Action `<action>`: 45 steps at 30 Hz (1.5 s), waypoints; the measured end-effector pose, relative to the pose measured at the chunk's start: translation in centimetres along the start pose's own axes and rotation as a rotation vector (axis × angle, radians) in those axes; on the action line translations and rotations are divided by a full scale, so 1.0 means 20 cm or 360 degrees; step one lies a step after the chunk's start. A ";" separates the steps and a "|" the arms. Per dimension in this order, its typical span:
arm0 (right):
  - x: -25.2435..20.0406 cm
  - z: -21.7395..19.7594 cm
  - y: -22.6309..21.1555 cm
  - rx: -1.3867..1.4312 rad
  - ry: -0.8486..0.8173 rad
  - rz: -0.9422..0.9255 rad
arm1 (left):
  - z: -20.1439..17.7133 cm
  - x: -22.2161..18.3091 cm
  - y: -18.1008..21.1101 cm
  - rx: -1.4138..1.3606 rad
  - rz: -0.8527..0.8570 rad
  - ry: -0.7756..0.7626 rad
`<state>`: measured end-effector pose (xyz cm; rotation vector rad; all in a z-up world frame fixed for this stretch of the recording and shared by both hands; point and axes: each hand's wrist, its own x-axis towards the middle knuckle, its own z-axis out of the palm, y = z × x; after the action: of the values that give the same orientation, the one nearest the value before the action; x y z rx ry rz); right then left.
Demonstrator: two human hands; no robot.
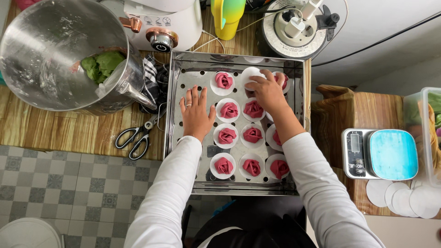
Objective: The person prepares dough by hand, cutting it with a tool and rolling it into the shape of a rose before placing it into a metal steamer tray alongside others.
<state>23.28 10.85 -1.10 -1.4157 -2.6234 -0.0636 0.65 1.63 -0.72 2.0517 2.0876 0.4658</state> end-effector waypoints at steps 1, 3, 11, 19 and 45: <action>0.00 -0.03 -0.01 0.0001 -0.0001 -0.0002 | 0.00 0.00 0.00 0.0000 -0.0002 0.0000; 0.00 -0.08 -0.02 0.0118 0.0031 0.0087 | 0.00 0.01 0.00 -0.0014 -0.0021 -0.0018; 0.02 -0.07 0.00 0.0209 0.0171 0.0049 | -0.01 0.04 0.02 0.0028 -0.0061 -0.0036; 0.04 -0.02 0.00 0.0101 0.0276 -0.0032 | 0.01 0.06 0.02 0.0021 -0.0104 -0.0019; 0.06 -0.03 -0.03 0.0086 0.0466 -0.0084 | -0.05 0.22 -0.06 0.0236 -0.0001 -0.0818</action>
<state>22.13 11.38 -0.36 -1.2166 -2.4029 -0.1895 -1.07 5.94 0.25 1.9735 1.8480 -0.2099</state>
